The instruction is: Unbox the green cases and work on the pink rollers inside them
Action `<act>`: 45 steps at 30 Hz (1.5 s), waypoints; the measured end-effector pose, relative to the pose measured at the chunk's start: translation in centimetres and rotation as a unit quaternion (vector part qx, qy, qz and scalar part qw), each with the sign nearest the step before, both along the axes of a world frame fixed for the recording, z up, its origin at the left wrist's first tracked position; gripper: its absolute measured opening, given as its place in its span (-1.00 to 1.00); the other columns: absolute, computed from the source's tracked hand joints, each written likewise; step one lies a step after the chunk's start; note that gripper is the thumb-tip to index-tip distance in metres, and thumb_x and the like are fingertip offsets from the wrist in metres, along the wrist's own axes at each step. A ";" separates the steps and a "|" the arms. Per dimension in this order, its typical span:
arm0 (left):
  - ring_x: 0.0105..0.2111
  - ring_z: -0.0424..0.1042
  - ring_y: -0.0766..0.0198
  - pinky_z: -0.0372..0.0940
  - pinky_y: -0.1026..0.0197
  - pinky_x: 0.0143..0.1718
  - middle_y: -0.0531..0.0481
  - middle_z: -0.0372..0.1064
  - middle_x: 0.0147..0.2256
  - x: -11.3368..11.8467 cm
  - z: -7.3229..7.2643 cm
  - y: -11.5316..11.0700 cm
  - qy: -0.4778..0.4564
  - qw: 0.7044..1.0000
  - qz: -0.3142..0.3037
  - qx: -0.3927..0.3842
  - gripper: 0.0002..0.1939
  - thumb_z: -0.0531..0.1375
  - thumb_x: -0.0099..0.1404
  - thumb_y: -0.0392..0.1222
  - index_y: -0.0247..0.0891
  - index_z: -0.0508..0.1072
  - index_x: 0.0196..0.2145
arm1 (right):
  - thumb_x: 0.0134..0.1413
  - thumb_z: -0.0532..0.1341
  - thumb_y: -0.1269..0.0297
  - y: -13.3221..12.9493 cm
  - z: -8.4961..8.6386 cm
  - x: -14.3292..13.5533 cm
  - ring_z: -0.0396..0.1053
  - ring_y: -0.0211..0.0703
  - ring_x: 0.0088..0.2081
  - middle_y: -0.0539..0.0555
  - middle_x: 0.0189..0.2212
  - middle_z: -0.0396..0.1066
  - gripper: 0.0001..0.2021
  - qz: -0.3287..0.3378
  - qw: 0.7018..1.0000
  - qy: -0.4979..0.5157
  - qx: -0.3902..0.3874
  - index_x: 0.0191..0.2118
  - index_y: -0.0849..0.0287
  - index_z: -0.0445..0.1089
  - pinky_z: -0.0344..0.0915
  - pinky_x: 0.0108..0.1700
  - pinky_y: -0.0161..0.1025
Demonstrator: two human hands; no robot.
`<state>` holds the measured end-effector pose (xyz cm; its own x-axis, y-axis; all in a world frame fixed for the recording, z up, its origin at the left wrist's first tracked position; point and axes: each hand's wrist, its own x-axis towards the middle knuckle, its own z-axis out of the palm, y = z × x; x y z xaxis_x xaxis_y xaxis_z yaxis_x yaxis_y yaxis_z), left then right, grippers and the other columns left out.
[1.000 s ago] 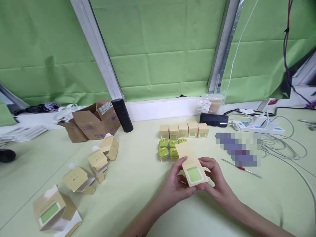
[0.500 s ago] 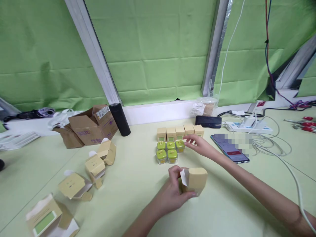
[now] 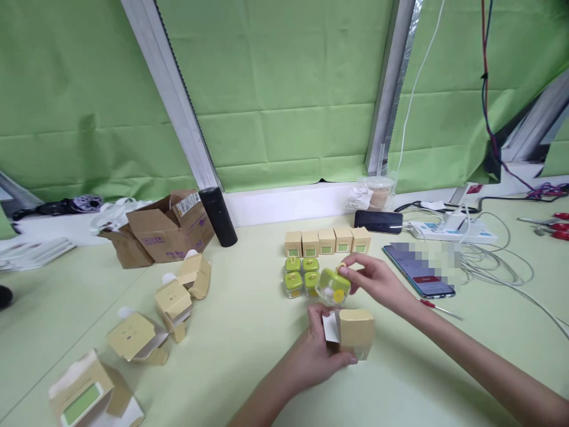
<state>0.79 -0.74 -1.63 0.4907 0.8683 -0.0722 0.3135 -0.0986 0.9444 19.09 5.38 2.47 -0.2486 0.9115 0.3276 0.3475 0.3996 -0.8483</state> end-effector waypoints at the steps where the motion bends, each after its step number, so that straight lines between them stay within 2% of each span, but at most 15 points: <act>1: 0.00 0.28 0.03 0.17 0.07 -0.08 -0.21 0.15 0.04 0.0 0.0 0.0 0.005 1.000 0.008 -0.007 -0.42 0.27 0.04 -0.24 -0.16 -0.08 -0.15 | 0.11 0.13 -0.03 -0.8 0.1 0.0 0.40 -0.23 -0.48 0.04 -0.36 0.38 -0.69 0.030 0.999 0.019 -0.033 -0.35 0.14 0.32 0.42 -0.47 -0.26; 5: -0.07 0.31 0.06 0.19 0.09 -0.14 -0.15 0.20 -0.05 0.1 0.0 0.0 0.009 1.000 0.006 -0.014 -0.44 0.26 0.06 -0.20 -0.16 -0.07 -0.17 | 0.16 0.11 0.02 -2.7 0.1 0.8 0.37 -0.22 -0.40 0.04 -0.31 0.34 -0.74 0.062 0.995 0.038 -0.075 -0.33 0.12 0.31 0.40 -0.44 -0.29; 11: -0.23 0.33 0.17 0.22 0.14 -0.25 -0.06 0.23 -0.16 -0.1 -0.4 0.2 0.051 0.998 -0.004 0.025 -0.46 0.24 0.11 -0.17 -0.15 -0.09 -0.16 | 0.16 0.14 0.16 -3.2 0.8 3.0 0.35 -0.16 -0.39 0.08 -0.35 0.38 -0.83 0.087 0.990 -0.108 0.027 -0.36 0.09 0.40 0.33 -0.46 -0.26; 14: -0.16 0.34 0.15 0.25 0.11 -0.20 -0.12 0.20 -0.06 -0.1 -1.4 0.4 0.033 0.996 -0.022 0.075 -0.39 0.27 0.10 -0.21 -0.14 -0.09 -0.09 | 0.15 0.14 0.29 -3.4 0.9 3.0 0.35 -0.19 -0.42 0.06 -0.36 0.38 -0.88 0.136 0.974 -0.178 0.033 -0.34 0.09 0.43 0.31 -0.42 -0.26; 17: 0.03 0.27 0.10 0.23 0.04 -0.04 -0.23 0.10 0.10 -0.1 -2.4 0.5 -0.022 0.989 -0.046 0.138 -0.32 0.28 0.11 -0.27 -0.13 -0.12 0.00 | 0.12 0.12 0.40 -3.5 0.8 2.7 0.36 -0.22 -0.41 0.04 -0.37 0.37 -0.85 0.178 0.960 -0.219 -0.005 -0.39 0.14 0.43 0.25 -0.39 -0.30; 20: 0.14 0.16 0.05 0.15 -0.04 0.09 -0.28 -0.03 0.20 -0.3 -2.8 0.7 -0.018 0.983 -0.058 0.171 -0.24 0.28 0.13 -0.24 -0.11 -0.15 0.10 | 0.10 0.12 0.41 -3.4 0.9 2.7 0.36 -0.23 -0.36 0.03 -0.31 0.35 -0.87 0.192 0.959 -0.204 -0.049 -0.37 0.14 0.40 0.24 -0.35 -0.32; 22: 0.17 0.11 0.02 0.10 -0.07 0.13 -0.25 -0.03 0.22 -0.4 -2.4 0.9 0.022 0.980 -0.078 0.179 -0.25 0.28 0.14 -0.19 -0.10 -0.08 0.15 | 0.09 0.16 0.35 -3.5 0.9 2.9 0.33 -0.25 -0.35 0.03 -0.23 0.31 -0.93 0.189 0.963 -0.177 -0.077 -0.28 0.11 0.36 0.25 -0.32 -0.31; 24: 0.19 0.08 0.00 0.08 -0.07 0.14 -0.20 0.02 0.20 -0.4 -1.6 1.0 0.060 0.977 -0.101 0.181 -0.33 0.25 0.17 -0.15 -0.09 0.03 0.16 | 0.06 0.20 0.31 -3.6 0.7 2.9 0.29 -0.28 -0.39 0.01 -0.23 0.26 -0.84 0.173 0.968 -0.145 -0.107 -0.21 0.08 0.26 0.25 -0.33 -0.32; 28: 0.13 0.16 0.04 0.13 0.02 0.12 -0.17 0.13 0.13 -0.5 -0.2 0.8 0.059 0.977 -0.109 0.173 -0.38 0.26 0.16 -0.08 -0.13 0.14 0.12 | -0.01 0.21 0.39 -3.8 -0.2 2.2 0.18 -0.28 -0.44 -0.08 -0.44 0.17 -0.83 0.147 0.975 -0.128 -0.105 -0.38 0.10 0.15 0.16 -0.39 -0.35; 31: 0.07 0.22 0.06 0.17 0.01 0.06 -0.18 0.18 0.09 -0.5 -0.2 0.4 0.053 0.983 -0.084 0.153 -0.44 0.18 0.22 -0.07 -0.16 0.10 0.12 | 0.02 0.17 0.40 -3.7 -0.5 1.7 0.19 -0.24 -0.41 -0.05 -0.45 0.21 -0.88 0.156 0.972 -0.144 -0.098 -0.44 0.13 0.19 0.14 -0.38 -0.32; 33: 0.04 0.25 0.07 0.19 -0.01 0.04 -0.23 0.19 0.08 -0.5 -0.5 0.2 0.051 0.989 -0.052 0.126 -0.41 0.12 0.26 -0.08 -0.20 -0.04 0.15 | 0.17 0.05 0.31 -3.6 -0.5 2.0 0.27 -0.18 -0.33 0.01 -0.37 0.31 -0.91 0.162 0.973 -0.113 -0.118 -0.33 0.12 0.27 0.20 -0.29 -0.27; 35: 0.04 0.26 0.07 0.19 -0.02 0.03 -0.27 0.17 0.09 -0.5 -0.8 0.2 0.044 0.993 -0.037 0.104 -0.33 0.13 0.25 -0.06 -0.23 -0.16 0.16 | 0.28 -0.09 0.18 -3.4 -0.4 2.6 0.30 -0.12 -0.23 0.07 -0.26 0.35 -0.74 0.179 0.972 -0.072 -0.133 -0.15 0.09 0.30 0.22 -0.17 -0.19; 38: 0.04 0.25 0.05 0.17 -0.03 0.04 -0.28 0.17 0.10 -0.5 -1.0 0.2 0.047 0.993 -0.039 0.099 -0.32 0.14 0.23 -0.05 -0.22 -0.16 0.15 | 0.25 -0.06 0.01 -3.1 -0.6 3.2 0.30 -0.10 -0.23 0.07 -0.26 0.34 -0.64 0.181 0.973 -0.054 -0.135 0.00 0.03 0.27 0.24 -0.16 -0.17; 40: 0.05 0.25 0.04 0.16 -0.03 0.04 -0.28 0.17 0.10 -0.4 -0.9 0.2 0.044 0.993 -0.039 0.099 -0.30 0.16 0.22 -0.05 -0.22 -0.17 0.15 | 0.19 0.05 0.00 -2.8 -1.0 3.0 0.31 -0.10 -0.24 0.07 -0.27 0.34 -0.67 0.156 0.978 -0.055 -0.130 -0.05 0.03 0.34 0.25 -0.19 -0.19; 45: 0.07 0.23 0.05 0.15 -0.04 0.06 -0.27 0.16 0.12 -0.4 -0.5 0.2 0.035 0.996 -0.042 0.074 -0.25 0.17 0.20 -0.02 -0.21 -0.19 0.17 | 0.13 0.14 0.02 -2.1 -2.4 1.7 0.30 -0.15 -0.31 0.06 -0.35 0.28 -0.70 0.106 0.988 -0.024 -0.108 -0.34 0.12 0.46 0.24 -0.31 -0.23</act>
<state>0.42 -0.54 -2.08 0.5606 0.8279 0.0174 0.3631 -0.2647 0.8933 20.78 3.29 0.09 -0.4523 0.8845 0.1143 0.3177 0.2796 -0.9060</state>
